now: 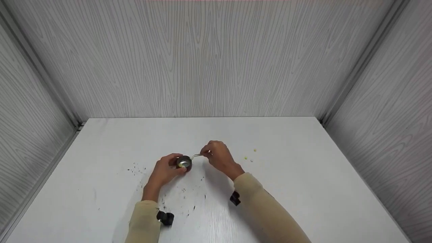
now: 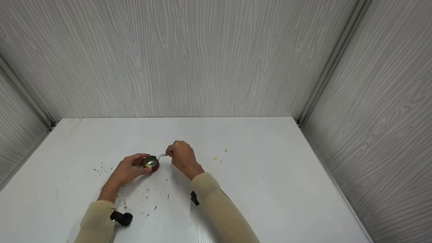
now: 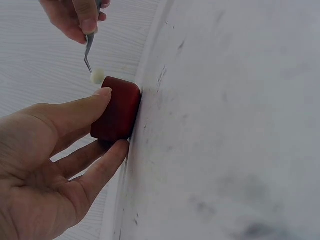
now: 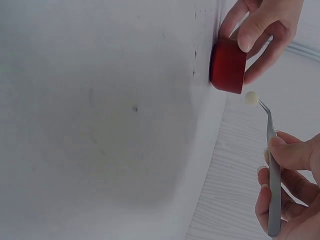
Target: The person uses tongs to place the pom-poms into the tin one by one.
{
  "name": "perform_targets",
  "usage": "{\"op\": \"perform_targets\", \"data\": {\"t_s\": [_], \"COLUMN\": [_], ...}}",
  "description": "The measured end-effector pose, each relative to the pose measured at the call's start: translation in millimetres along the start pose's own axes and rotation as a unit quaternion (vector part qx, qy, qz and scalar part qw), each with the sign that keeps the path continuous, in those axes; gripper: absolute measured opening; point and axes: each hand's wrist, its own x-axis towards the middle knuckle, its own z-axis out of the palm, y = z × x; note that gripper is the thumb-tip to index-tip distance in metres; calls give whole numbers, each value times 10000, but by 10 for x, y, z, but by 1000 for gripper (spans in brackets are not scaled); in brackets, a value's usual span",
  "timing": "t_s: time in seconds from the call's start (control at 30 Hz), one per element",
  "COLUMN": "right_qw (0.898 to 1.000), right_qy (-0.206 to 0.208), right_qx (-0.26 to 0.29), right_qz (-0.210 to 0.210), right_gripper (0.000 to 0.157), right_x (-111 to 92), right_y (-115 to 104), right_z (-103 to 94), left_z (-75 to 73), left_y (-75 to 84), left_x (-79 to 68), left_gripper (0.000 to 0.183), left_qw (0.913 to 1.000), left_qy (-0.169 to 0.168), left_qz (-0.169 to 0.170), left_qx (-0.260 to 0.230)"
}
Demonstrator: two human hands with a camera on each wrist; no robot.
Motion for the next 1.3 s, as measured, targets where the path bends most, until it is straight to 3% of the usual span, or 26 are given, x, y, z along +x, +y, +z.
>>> {"op": "perform_targets", "data": {"t_s": [0.23, 0.77, 1.3], "right_qw": [9999, 9998, 9998], "right_qy": [-16, -159, 2], "right_qx": [-88, -102, 207], "right_qz": [-130, 1, -49], "right_gripper": [13, 14, 15], "right_x": [6, 22, -34], "right_y": [-73, -75, 13], "right_z": [110, 281, 93], "left_z": [-7, 0, 4], "left_y": [-12, -26, -1], "left_x": [10, 27, 13], "left_gripper": [52, 53, 52], "left_qw": [10000, 9999, 9999], "left_qy": [-2, 10, 63], "left_qz": [79, 120, 150], "left_qx": [11, 45, 39]}}
